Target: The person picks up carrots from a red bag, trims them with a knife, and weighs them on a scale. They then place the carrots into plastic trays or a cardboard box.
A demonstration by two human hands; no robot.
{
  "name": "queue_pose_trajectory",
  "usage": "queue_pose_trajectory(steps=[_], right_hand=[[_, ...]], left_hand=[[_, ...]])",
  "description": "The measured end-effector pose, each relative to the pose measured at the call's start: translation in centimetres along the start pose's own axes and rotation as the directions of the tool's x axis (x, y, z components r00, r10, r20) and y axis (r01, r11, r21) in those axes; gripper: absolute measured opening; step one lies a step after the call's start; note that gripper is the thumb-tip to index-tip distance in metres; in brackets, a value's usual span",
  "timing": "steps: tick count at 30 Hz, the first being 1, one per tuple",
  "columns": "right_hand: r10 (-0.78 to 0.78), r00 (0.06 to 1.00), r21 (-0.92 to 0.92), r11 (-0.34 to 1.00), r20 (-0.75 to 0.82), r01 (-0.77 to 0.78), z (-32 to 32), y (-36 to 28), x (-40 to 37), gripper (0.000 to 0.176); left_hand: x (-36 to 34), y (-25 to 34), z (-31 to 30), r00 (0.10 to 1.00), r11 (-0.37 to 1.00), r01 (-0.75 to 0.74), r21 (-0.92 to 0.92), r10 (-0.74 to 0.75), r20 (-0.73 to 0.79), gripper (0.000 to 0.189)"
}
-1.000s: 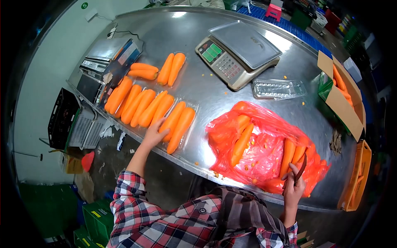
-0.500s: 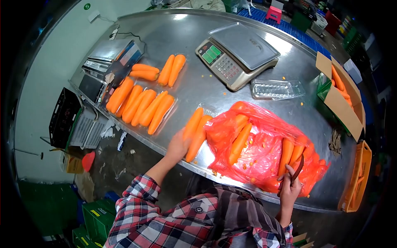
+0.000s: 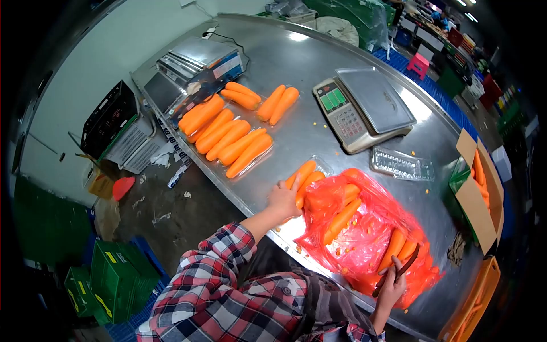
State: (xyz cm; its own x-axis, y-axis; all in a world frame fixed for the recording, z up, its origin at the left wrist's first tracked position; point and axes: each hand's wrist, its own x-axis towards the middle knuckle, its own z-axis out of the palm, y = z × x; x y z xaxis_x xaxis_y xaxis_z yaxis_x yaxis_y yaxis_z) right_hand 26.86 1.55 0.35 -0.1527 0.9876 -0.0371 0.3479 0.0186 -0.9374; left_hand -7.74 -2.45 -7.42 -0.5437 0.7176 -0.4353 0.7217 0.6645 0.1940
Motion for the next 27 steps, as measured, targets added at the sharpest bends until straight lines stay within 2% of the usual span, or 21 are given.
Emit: queue_pose_trajectory(steps=[2,5,8,11,14,17,20,23,26,27], right_hand=[[-0.025,1.000,0.018,1.000,0.018,0.025,0.1,0.2,0.2,0.026],[-0.046,0.999,0.030,0.999,0.021,0.046,0.3,-0.3,0.6,0.025],[-0.054,0.998,0.018,0.998,0.018,0.053,0.5,-0.2,0.9,0.025],[-0.055,0.998,0.020,0.998,0.029,0.055,0.9,-0.1,0.9,0.025],[-0.036,0.998,0.032,0.999,0.043,0.035,1.6,-0.6,1.0,0.025],[-0.038,0.999,0.032,0.999,0.034,0.037,1.9,-0.9,1.1,0.025],[-0.019,1.000,0.052,0.998,0.017,0.018,2.1,-0.6,1.0,0.025],[-0.004,1.000,0.024,1.000,-0.015,0.004,2.5,-0.4,0.9,0.026],[-0.017,0.999,-0.008,1.000,-0.031,0.017,3.0,-0.9,0.7,0.026],[-0.026,0.999,-0.017,1.000,-0.040,0.025,2.9,-0.8,0.7,0.026]], left_hand=[[0.3,0.2,-0.9,0.999,0.999,0.021,0.027,-0.022,0.028,0.109],[3.0,-0.6,-0.8,0.990,0.925,-0.010,0.379,0.061,-0.125,0.108],[4.2,0.0,0.5,0.977,0.934,0.030,0.357,0.048,-0.208,0.114],[4.4,-1.2,-0.3,0.972,0.949,-0.129,0.288,0.178,-0.151,0.113],[6.3,-2.8,-1.9,0.968,0.960,-0.224,0.168,0.239,-0.074,0.105],[7.3,-3.4,-4.0,0.972,0.971,-0.233,0.052,0.233,-0.005,0.103],[7.7,-4.4,-5.6,0.953,0.953,-0.289,-0.091,0.295,0.066,0.101],[8.1,-5.5,-6.2,0.920,0.902,-0.368,-0.225,0.388,0.052,0.101],[10.1,-8.0,-4.2,0.884,0.804,-0.447,-0.393,0.464,-0.055,0.094],[9.8,-8.4,-4.5,0.897,0.737,-0.389,-0.553,0.439,-0.046,0.088]])
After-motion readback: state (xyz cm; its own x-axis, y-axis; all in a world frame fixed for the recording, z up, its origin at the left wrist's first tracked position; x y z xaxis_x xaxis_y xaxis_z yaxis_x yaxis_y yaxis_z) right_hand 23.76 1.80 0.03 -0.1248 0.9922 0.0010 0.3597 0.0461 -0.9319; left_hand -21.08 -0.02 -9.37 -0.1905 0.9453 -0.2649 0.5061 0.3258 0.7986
